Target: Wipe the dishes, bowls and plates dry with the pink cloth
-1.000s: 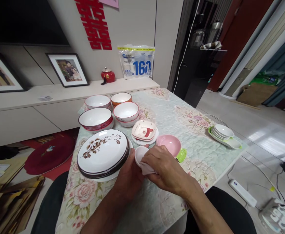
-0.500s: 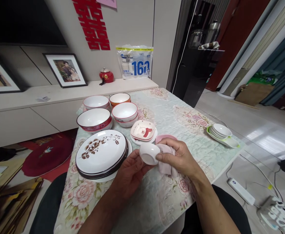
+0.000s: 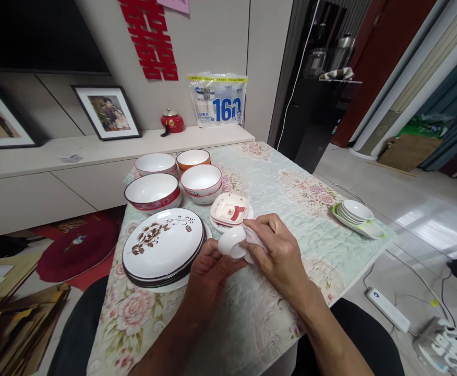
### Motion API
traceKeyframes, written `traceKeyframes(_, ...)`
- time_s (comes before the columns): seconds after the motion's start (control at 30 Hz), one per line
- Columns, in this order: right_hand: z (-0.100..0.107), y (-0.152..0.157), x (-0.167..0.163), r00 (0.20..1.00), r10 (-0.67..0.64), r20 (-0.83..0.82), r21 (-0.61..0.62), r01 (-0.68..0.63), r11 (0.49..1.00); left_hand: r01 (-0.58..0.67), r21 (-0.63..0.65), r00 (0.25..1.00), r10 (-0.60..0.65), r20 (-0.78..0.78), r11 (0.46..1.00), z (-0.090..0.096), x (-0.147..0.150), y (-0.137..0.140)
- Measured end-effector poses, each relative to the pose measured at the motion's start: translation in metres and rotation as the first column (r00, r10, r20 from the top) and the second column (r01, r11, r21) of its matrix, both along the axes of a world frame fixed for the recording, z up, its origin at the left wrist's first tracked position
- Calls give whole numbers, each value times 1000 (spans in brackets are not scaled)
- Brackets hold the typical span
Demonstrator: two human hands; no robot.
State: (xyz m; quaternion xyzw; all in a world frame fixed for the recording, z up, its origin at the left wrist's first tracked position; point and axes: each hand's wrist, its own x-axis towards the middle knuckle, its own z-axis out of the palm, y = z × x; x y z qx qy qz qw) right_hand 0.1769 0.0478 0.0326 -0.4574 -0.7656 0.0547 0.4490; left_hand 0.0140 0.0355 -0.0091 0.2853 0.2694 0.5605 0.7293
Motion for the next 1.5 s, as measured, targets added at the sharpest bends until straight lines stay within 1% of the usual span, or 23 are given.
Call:
traceKeyframes(0.07,0,-4,-9,997,-20,70,58,16,998,-1,38,1000,2,-29,999,-3,0,0)
traceKeyframes(0.13,1,-8,-19,993,3,121,87,-14,996,-13,77,998,18,-66,997,-6,-1,0)
traceKeyframes(0.2,3,-13,-29,987,65,146,66,-75,995,-26,89,994,35,-101,996,-9,-2,0)
traceKeyframes(0.27,4,-17,-37,980,99,173,57,-111,992,-34,86,992,44,-115,996,-11,-2,0)
traceKeyframes(0.3,3,-19,-39,976,97,193,75,-113,991,-36,83,991,46,-122,996,-11,-2,0)
traceKeyframes(0.37,2,-18,-40,973,51,225,132,-82,988,-37,94,988,50,-144,995,-11,-2,-1)
traceKeyframes(0.43,0,-13,-33,978,-14,209,176,-23,984,-47,132,982,70,-175,990,-9,0,-3)
traceKeyframes(0.47,-1,-9,-29,982,-49,180,177,16,984,-47,152,978,77,-196,987,-8,0,-4)
traceKeyframes(0.53,-3,-2,-19,989,-108,102,146,93,985,-30,183,971,72,-228,983,-5,2,-5)
traceKeyframes(0.6,-4,2,-13,990,-134,38,95,130,987,5,193,966,45,-253,981,-3,3,-7)
traceKeyframes(0.67,-5,1,-14,990,-139,27,100,135,986,17,195,966,34,-255,981,-1,3,-8)
traceKeyframes(0.73,-4,-5,-23,989,-127,70,150,115,982,5,193,967,45,-252,981,-1,2,-8)
traceKeyframes(0.8,-2,-13,-35,990,-68,127,171,46,984,-10,183,965,57,-258,983,-1,1,-7)
traceKeyframes(0.87,1,-20,-43,985,4,173,165,-33,986,-28,176,960,76,-270,984,-2,0,-7)
traceKeyframes(0.93,3,-22,-45,982,31,189,172,-64,983,-41,171,958,88,-274,984,-1,0,-7)
traceKeyframes(1.0,3,-18,-40,987,10,159,181,-39,983,-24,163,964,66,-257,986,1,0,-8)
traceKeyframes(1.1,-1,-6,-25,997,-54,56,140,46,989,10,129,976,18,-219,992,3,1,-9)
traceKeyframes(1.2,-6,1,-17,992,-124,-12,96,124,988,5,135,976,25,-216,991,2,2,-9)
traceKeyframes(1.27,-7,-1,-20,989,-145,-15,125,146,981,-4,143,977,34,-208,990,0,2,-8)
traceKeyframes(1.33,-6,-9,-28,993,-112,22,162,107,981,-16,133,980,42,-197,991,-3,2,-7)
traceKeyframes(1.43,-2,-20,-42,991,31,131,168,-53,984,-44,113,978,66,-196,993,-6,1,-5)
traceKeyframes(1.5,-1,-23,-47,980,95,172,178,-126,976,-53,95,982,69,-173,994,-6,1,-5)
